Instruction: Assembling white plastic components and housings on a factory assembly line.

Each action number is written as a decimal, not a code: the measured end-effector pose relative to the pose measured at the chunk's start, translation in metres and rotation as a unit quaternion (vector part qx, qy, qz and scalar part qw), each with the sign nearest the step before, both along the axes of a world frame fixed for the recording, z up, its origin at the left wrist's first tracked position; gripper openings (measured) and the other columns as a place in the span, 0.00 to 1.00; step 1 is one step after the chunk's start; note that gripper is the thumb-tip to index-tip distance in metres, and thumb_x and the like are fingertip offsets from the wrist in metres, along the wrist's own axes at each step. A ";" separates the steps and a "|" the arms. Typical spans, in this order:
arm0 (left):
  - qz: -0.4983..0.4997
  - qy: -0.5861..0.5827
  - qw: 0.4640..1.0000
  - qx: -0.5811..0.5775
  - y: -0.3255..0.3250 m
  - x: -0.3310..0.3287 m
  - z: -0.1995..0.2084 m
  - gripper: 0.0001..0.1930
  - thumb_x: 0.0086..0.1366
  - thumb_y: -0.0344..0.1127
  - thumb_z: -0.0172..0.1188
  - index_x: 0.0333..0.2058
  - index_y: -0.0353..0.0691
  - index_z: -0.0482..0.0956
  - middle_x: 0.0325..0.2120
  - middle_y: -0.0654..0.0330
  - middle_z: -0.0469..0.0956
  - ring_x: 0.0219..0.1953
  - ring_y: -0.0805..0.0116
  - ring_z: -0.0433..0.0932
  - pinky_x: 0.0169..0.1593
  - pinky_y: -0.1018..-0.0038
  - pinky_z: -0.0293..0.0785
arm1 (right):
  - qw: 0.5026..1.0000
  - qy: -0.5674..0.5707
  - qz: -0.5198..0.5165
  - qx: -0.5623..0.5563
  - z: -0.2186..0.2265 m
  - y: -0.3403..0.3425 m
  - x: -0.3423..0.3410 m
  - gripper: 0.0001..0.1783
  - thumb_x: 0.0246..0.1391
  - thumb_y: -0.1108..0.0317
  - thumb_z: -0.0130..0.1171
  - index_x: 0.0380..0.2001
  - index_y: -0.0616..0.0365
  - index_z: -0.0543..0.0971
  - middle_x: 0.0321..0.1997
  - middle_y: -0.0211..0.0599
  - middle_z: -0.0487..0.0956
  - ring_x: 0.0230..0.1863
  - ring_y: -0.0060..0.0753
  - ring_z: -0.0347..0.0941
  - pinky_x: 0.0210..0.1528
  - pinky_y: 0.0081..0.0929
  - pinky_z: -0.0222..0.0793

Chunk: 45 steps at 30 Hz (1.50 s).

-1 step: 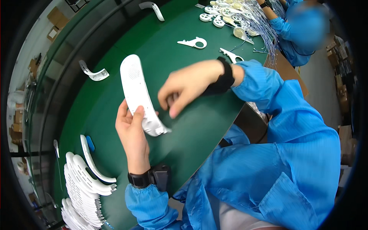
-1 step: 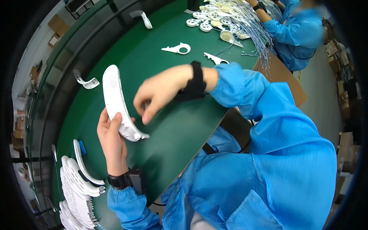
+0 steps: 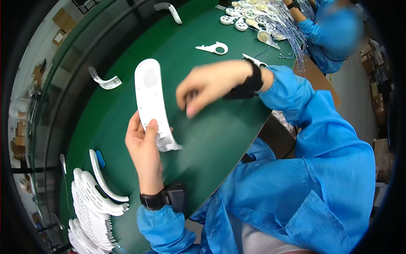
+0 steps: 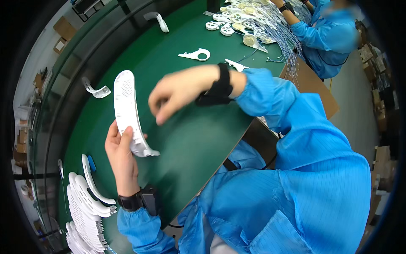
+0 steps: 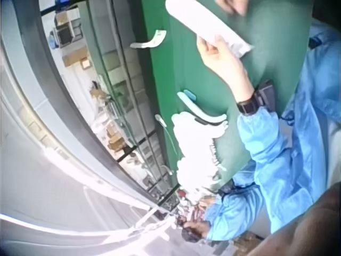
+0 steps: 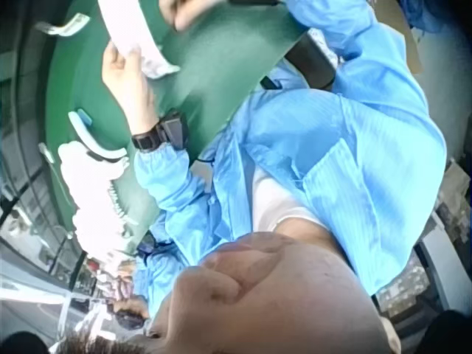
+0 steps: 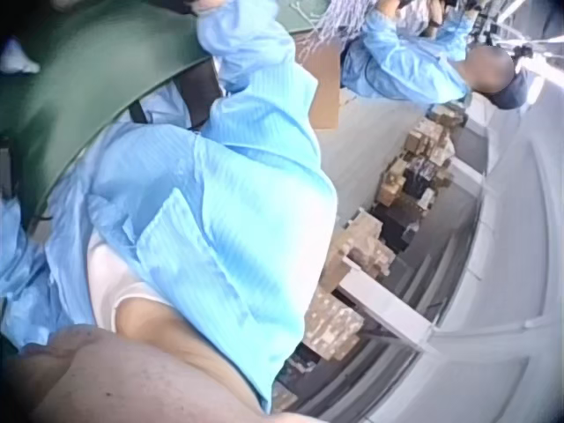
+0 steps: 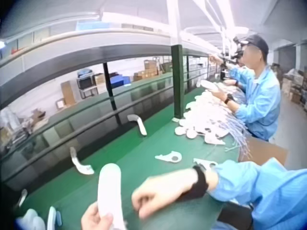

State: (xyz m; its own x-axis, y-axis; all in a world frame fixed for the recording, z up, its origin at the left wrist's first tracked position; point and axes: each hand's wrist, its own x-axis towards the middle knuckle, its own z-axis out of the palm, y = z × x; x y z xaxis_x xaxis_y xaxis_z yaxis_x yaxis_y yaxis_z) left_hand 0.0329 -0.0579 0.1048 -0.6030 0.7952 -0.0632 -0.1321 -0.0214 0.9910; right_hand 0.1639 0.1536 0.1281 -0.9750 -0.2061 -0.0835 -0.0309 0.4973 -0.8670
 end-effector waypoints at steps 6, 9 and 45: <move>-0.037 0.276 0.949 -0.151 -0.031 -0.030 0.011 0.14 0.64 0.26 0.52 0.47 0.26 0.75 0.33 0.56 0.79 0.33 0.76 0.75 0.39 0.80 0.71 | 0.786 0.010 -0.478 0.391 -0.063 0.111 0.062 0.22 0.51 0.56 0.64 0.42 0.61 0.75 0.37 0.42 0.79 0.39 0.42 0.76 0.42 0.34 0.71; -0.035 0.361 0.891 -0.273 -0.043 -0.038 0.011 0.13 0.61 0.25 0.53 0.45 0.28 0.76 0.32 0.56 0.79 0.36 0.72 0.77 0.44 0.77 0.71 | 0.873 -0.096 -0.376 0.296 -0.058 0.123 0.054 0.22 0.51 0.55 0.63 0.42 0.61 0.74 0.33 0.40 0.79 0.36 0.42 0.76 0.40 0.32 0.70; -0.126 0.508 0.806 -0.277 0.015 -0.018 0.005 0.09 0.55 0.34 0.61 0.23 0.33 0.77 0.43 0.52 0.77 0.47 0.54 0.72 0.57 0.61 0.58 | 0.984 0.077 -0.056 0.152 -0.046 -0.007 -0.059 0.16 0.41 0.57 0.68 0.28 0.58 0.81 0.21 0.40 0.79 0.25 0.43 0.76 0.28 0.38 0.70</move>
State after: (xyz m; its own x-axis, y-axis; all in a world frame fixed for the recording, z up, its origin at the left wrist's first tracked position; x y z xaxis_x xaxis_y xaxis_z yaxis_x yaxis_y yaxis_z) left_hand 0.0151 -0.0434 0.1103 -0.3910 0.9201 -0.0248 0.8228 0.3614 0.4385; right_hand 0.1044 0.1468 0.0825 -0.9960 -0.0851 0.0259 -0.0807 0.7408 -0.6669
